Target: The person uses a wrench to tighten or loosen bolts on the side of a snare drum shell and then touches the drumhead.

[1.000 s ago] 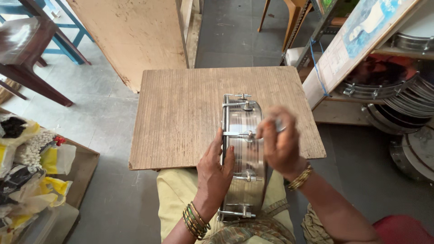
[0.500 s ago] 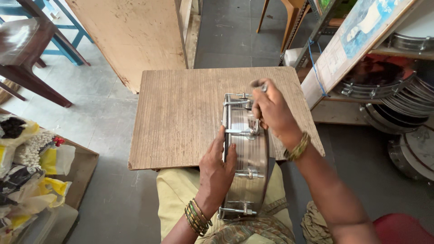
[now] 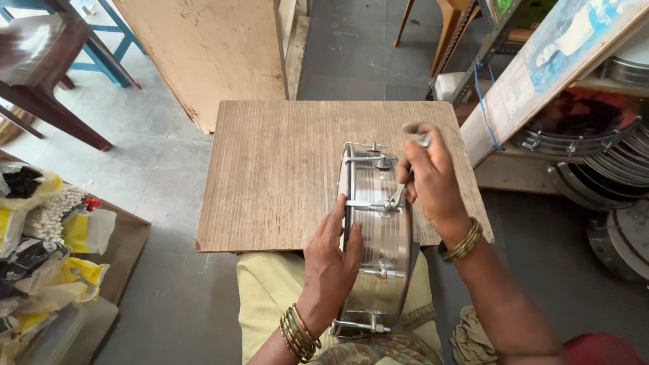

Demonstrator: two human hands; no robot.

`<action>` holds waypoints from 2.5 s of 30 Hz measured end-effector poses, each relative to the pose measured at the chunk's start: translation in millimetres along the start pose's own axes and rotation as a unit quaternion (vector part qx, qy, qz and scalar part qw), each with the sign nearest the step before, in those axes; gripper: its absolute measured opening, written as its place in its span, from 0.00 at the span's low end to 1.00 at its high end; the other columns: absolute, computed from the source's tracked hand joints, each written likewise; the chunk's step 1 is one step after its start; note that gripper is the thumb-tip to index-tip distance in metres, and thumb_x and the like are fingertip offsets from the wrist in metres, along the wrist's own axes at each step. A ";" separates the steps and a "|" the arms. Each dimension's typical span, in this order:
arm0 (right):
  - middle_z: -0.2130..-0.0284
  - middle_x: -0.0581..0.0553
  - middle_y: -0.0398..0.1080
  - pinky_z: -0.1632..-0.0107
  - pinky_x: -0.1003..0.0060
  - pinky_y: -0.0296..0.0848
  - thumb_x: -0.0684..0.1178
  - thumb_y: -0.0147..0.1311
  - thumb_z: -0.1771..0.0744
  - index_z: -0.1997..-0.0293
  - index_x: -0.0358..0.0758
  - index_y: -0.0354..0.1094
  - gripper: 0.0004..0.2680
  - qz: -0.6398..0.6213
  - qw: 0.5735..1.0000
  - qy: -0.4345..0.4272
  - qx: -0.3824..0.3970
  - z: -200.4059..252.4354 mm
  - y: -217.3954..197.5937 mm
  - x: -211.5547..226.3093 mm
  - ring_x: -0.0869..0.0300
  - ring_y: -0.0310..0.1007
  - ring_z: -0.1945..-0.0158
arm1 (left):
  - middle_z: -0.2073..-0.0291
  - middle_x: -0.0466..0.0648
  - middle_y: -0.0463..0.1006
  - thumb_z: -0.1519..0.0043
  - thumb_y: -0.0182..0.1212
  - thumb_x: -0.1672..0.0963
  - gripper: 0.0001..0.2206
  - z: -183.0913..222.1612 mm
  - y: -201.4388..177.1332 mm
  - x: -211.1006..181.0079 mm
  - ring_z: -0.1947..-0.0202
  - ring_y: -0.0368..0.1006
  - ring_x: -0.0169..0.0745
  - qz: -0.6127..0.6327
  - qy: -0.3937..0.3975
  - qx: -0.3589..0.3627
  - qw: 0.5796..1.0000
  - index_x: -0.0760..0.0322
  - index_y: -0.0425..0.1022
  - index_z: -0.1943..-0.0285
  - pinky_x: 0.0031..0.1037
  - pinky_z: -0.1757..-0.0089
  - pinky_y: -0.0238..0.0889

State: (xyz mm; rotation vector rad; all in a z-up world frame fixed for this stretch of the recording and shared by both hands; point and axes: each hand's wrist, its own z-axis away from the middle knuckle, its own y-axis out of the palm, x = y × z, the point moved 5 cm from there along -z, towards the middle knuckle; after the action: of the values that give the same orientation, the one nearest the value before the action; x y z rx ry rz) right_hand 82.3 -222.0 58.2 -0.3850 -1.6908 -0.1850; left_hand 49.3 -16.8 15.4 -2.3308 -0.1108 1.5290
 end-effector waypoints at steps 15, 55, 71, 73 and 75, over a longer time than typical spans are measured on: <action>0.78 0.50 0.65 0.72 0.70 0.67 0.41 0.39 0.26 0.36 0.35 0.52 0.10 0.172 0.962 -0.211 -0.028 53.7 9.7 8.8 0.66 0.66 0.76 | 0.51 0.61 0.79 0.35 0.60 0.60 0.24 5.9 -6.7 -5.0 0.56 0.80 0.57 0.002 0.035 -0.017 0.999 0.72 0.63 0.29 0.37 0.59 0.73; 0.74 0.48 0.69 0.72 0.70 0.70 0.42 0.43 0.27 0.40 0.36 0.54 0.09 0.211 0.933 -0.291 -0.017 55.1 18.1 -3.1 0.67 0.70 0.76 | 0.53 0.62 0.79 0.35 0.59 0.59 0.24 0.3 -10.2 -0.9 0.59 0.79 0.61 0.007 0.026 -0.034 0.999 0.71 0.64 0.30 0.40 0.61 0.73; 0.82 0.48 0.60 0.85 0.71 0.49 0.46 0.40 0.29 0.44 0.38 0.58 0.09 0.055 0.992 0.101 0.050 -18.1 10.1 -3.6 0.68 0.50 0.85 | 0.61 0.60 0.78 0.36 0.58 0.58 0.25 -2.0 5.5 1.3 0.66 0.77 0.59 -0.016 -0.001 0.005 1.000 0.70 0.63 0.29 0.43 0.65 0.71; 0.82 0.48 0.60 0.85 0.72 0.50 0.46 0.40 0.29 0.44 0.38 0.58 0.08 0.055 0.992 0.097 0.055 -15.3 9.0 0.0 0.68 0.51 0.84 | 0.59 0.62 0.78 0.35 0.58 0.58 0.24 -0.4 4.6 0.4 0.65 0.78 0.60 -0.025 0.011 -0.004 1.000 0.70 0.63 0.29 0.43 0.64 0.71; 0.81 0.48 0.62 0.84 0.72 0.55 0.46 0.41 0.29 0.45 0.39 0.58 0.08 0.041 0.996 0.062 0.054 -10.2 9.1 6.2 0.68 0.55 0.83 | 0.57 0.62 0.79 0.35 0.58 0.58 0.24 1.5 2.9 1.3 0.63 0.78 0.60 -0.022 0.016 -0.007 1.000 0.70 0.63 0.29 0.42 0.63 0.72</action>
State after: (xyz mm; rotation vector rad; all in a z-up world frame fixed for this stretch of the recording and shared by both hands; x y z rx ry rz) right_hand 94.2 -216.1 65.1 -0.3549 -1.5528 -0.0554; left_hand 48.1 -18.9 12.8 -2.3471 -0.1638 1.4728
